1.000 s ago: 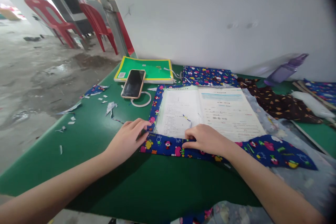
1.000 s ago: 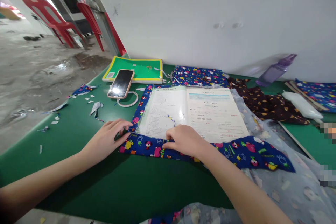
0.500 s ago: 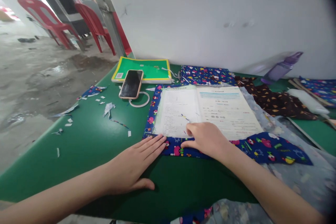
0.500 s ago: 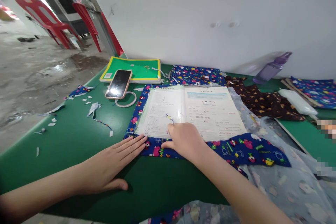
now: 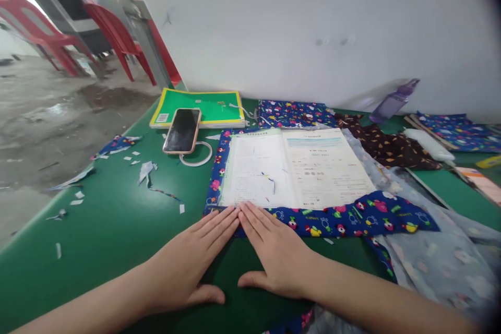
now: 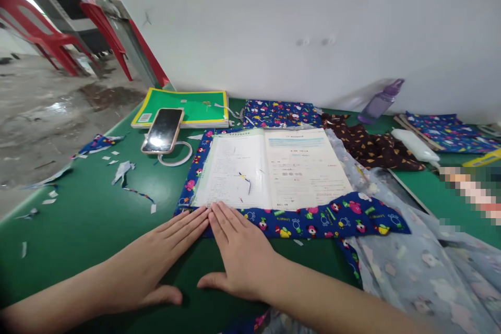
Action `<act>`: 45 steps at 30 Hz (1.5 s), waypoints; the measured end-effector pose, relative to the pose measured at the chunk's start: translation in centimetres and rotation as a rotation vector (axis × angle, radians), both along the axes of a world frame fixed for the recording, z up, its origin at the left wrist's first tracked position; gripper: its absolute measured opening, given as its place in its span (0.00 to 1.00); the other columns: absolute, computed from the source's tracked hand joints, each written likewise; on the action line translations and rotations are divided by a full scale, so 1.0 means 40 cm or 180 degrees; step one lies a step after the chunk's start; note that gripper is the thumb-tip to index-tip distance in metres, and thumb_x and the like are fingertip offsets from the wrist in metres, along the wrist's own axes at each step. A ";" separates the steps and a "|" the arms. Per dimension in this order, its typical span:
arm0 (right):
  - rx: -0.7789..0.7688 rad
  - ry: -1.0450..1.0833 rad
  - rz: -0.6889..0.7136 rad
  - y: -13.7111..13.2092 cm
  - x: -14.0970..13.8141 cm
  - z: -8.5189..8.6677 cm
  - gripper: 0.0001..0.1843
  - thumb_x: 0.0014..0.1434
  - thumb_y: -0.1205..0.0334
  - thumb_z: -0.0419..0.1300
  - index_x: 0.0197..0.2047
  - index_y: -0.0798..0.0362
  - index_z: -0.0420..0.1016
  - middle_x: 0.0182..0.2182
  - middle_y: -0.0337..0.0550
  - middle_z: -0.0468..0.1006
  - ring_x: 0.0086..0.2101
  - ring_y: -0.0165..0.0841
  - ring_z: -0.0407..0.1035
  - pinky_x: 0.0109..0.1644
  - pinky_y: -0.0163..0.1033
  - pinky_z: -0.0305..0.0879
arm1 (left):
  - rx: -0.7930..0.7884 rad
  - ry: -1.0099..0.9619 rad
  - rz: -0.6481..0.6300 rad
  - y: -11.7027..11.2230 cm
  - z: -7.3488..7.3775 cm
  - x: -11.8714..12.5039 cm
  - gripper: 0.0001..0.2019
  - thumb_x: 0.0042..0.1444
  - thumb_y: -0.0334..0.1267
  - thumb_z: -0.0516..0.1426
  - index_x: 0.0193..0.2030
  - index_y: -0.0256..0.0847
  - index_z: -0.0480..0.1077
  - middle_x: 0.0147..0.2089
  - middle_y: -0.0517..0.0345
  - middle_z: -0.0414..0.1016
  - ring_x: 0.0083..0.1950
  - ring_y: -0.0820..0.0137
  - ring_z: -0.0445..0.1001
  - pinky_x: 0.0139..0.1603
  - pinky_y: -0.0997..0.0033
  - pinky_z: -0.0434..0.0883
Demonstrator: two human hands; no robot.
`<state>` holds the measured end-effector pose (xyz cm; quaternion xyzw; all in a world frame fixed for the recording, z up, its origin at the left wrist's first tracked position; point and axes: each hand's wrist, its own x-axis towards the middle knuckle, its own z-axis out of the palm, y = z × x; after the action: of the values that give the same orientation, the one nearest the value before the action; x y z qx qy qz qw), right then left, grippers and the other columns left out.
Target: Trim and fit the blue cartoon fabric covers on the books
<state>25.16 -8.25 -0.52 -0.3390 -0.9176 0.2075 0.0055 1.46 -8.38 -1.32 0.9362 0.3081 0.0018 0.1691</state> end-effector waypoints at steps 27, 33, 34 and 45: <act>-0.0452 0.0211 -0.0094 0.006 0.004 0.033 0.49 0.58 0.34 0.43 0.68 0.62 0.34 0.66 0.48 0.27 0.65 0.39 0.24 0.69 0.45 0.25 | 0.0896 -0.0026 0.0883 0.213 -0.044 0.087 0.36 0.62 0.55 0.40 0.68 0.29 0.42 0.70 0.39 0.39 0.71 0.59 0.38 0.68 0.56 0.44; -0.0188 0.0280 -0.0392 0.004 0.011 0.024 0.46 0.59 0.40 0.48 0.69 0.59 0.34 0.67 0.47 0.33 0.66 0.41 0.31 0.68 0.46 0.41 | 0.1018 -0.0086 0.0838 0.215 -0.054 0.083 0.37 0.62 0.57 0.40 0.68 0.31 0.40 0.70 0.40 0.41 0.71 0.59 0.39 0.68 0.55 0.45; -0.0020 0.0291 -0.0454 0.008 0.014 0.023 0.44 0.60 0.42 0.47 0.69 0.59 0.36 0.67 0.46 0.35 0.66 0.41 0.32 0.67 0.47 0.42 | 0.1028 -0.0099 0.0825 0.215 -0.054 0.083 0.37 0.61 0.57 0.40 0.68 0.31 0.41 0.70 0.40 0.41 0.71 0.58 0.39 0.68 0.55 0.45; 0.1206 -0.0144 -0.0885 0.125 0.085 -0.009 0.42 0.62 0.39 0.40 0.66 0.66 0.49 0.66 0.55 0.46 0.65 0.41 0.38 0.68 0.52 0.37 | 0.0972 -0.0028 0.0755 0.212 -0.040 0.091 0.39 0.60 0.59 0.41 0.69 0.31 0.38 0.71 0.42 0.37 0.71 0.57 0.38 0.68 0.56 0.45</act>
<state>28.55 -3.27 -0.88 -0.4596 -0.8845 0.0212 0.0770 5.11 0.11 -2.92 0.9081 0.4117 0.0725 0.0251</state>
